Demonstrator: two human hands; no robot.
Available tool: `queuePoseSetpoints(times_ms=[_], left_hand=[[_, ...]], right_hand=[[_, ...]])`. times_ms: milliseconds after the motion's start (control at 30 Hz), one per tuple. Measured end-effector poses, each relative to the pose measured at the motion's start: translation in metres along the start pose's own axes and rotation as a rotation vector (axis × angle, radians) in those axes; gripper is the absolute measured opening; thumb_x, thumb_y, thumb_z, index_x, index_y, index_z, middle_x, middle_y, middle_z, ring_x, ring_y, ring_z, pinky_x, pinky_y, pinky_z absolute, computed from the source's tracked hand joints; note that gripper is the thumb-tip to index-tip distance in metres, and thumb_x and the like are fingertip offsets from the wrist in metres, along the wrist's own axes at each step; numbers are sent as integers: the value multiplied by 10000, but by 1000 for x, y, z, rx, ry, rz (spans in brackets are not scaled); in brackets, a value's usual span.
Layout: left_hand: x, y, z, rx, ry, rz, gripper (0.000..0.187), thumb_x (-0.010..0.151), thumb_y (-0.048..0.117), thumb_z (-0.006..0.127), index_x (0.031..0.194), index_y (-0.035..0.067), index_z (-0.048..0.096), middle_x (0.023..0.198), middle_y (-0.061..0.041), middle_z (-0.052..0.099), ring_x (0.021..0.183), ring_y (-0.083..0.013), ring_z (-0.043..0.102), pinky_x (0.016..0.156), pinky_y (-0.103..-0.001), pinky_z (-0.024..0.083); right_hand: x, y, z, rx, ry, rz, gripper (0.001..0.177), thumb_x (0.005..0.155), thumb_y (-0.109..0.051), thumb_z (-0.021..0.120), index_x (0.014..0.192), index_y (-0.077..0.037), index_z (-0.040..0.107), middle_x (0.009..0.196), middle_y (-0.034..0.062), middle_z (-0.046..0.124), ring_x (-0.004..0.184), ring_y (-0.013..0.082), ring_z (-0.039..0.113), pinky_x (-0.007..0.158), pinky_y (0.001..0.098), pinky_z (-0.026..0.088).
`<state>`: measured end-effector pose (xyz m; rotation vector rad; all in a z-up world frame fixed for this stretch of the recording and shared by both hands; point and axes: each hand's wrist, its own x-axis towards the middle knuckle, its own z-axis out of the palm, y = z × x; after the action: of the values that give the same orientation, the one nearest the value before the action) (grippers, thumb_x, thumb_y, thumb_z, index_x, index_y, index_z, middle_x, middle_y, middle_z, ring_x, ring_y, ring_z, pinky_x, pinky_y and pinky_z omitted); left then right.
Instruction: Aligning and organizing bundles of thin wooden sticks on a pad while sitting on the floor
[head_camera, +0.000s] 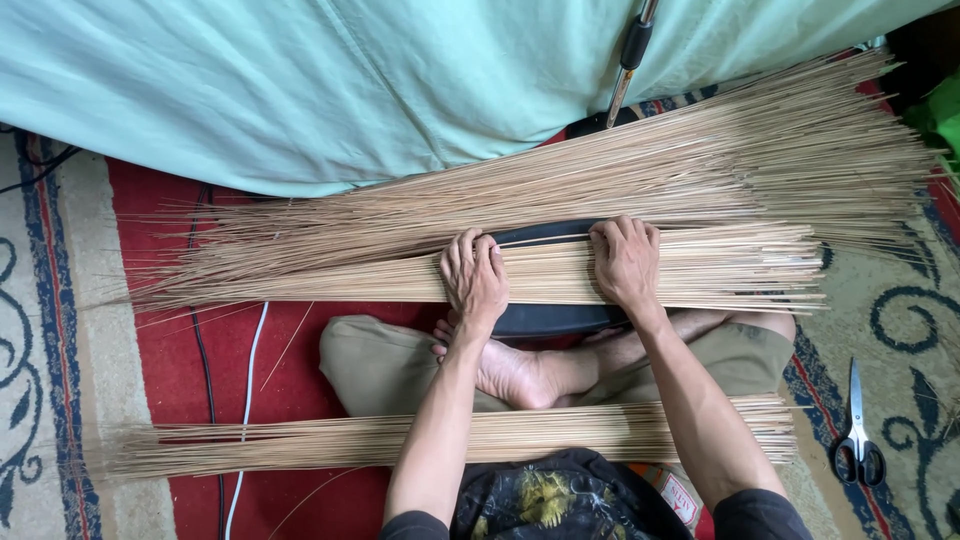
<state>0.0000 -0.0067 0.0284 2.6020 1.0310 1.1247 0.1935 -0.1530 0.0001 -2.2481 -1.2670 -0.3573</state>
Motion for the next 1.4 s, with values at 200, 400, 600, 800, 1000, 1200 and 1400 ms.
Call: queuePoseSetpoints(times_ms=[200, 400, 600, 800, 1000, 1200, 1400], left_hand=[[-13, -11, 15, 24, -20, -20, 121, 1010, 263, 520, 954, 177, 584, 984, -34, 591, 916, -255, 617, 965, -444, 443], [-17, -16, 19, 21, -47, -31, 111, 998, 261, 521, 953, 178, 580, 930, -33, 570, 891, -263, 616, 938, -445, 452], [-14, -18, 19, 8, -78, -23, 99, 988, 274, 531, 959, 187, 570, 915, -27, 561, 882, -263, 610, 921, -456, 454], [-11, -15, 13, -6, -101, -35, 82, 971, 246, 538, 943, 175, 568, 914, -36, 561, 883, -270, 609, 922, -445, 459], [-13, -15, 16, 8, -95, -42, 71, 948, 246, 553, 935, 177, 566, 920, -37, 557, 890, -273, 606, 916, -451, 463], [-15, -16, 21, 15, -68, -31, 87, 930, 256, 553, 904, 173, 554, 892, -34, 540, 867, -269, 596, 895, -444, 461], [-15, -14, 18, 0, -60, -36, 83, 919, 271, 549, 916, 187, 550, 853, -26, 515, 850, -267, 595, 882, -444, 465]], right_hand=[[5, 1, -1, -5, 0, -54, 46, 1002, -274, 688, 993, -231, 675, 899, -13, 589, 936, 205, 626, 979, 386, 416], [8, 2, -2, 5, -1, -73, 50, 997, -271, 697, 986, -228, 673, 892, -17, 582, 925, 204, 626, 968, 378, 416], [5, -2, -4, 3, 11, -52, 48, 989, -266, 696, 992, -221, 679, 891, -12, 587, 920, 209, 629, 975, 379, 424], [5, 2, 1, -32, -34, -35, 76, 1014, -308, 660, 1002, -234, 670, 915, -21, 591, 943, 196, 625, 1002, 388, 409], [-4, -17, -9, -128, -103, 65, 141, 1065, -279, 560, 1021, -173, 643, 953, 7, 585, 1013, 208, 623, 1067, 406, 349], [-14, -54, -29, -102, 72, 40, 130, 1084, -221, 520, 1000, -127, 550, 984, 62, 534, 971, 253, 566, 1033, 411, 320], [-7, -36, -9, -159, 124, -37, 108, 1060, -191, 520, 988, -121, 561, 865, 48, 494, 919, 261, 559, 1003, 433, 335]])
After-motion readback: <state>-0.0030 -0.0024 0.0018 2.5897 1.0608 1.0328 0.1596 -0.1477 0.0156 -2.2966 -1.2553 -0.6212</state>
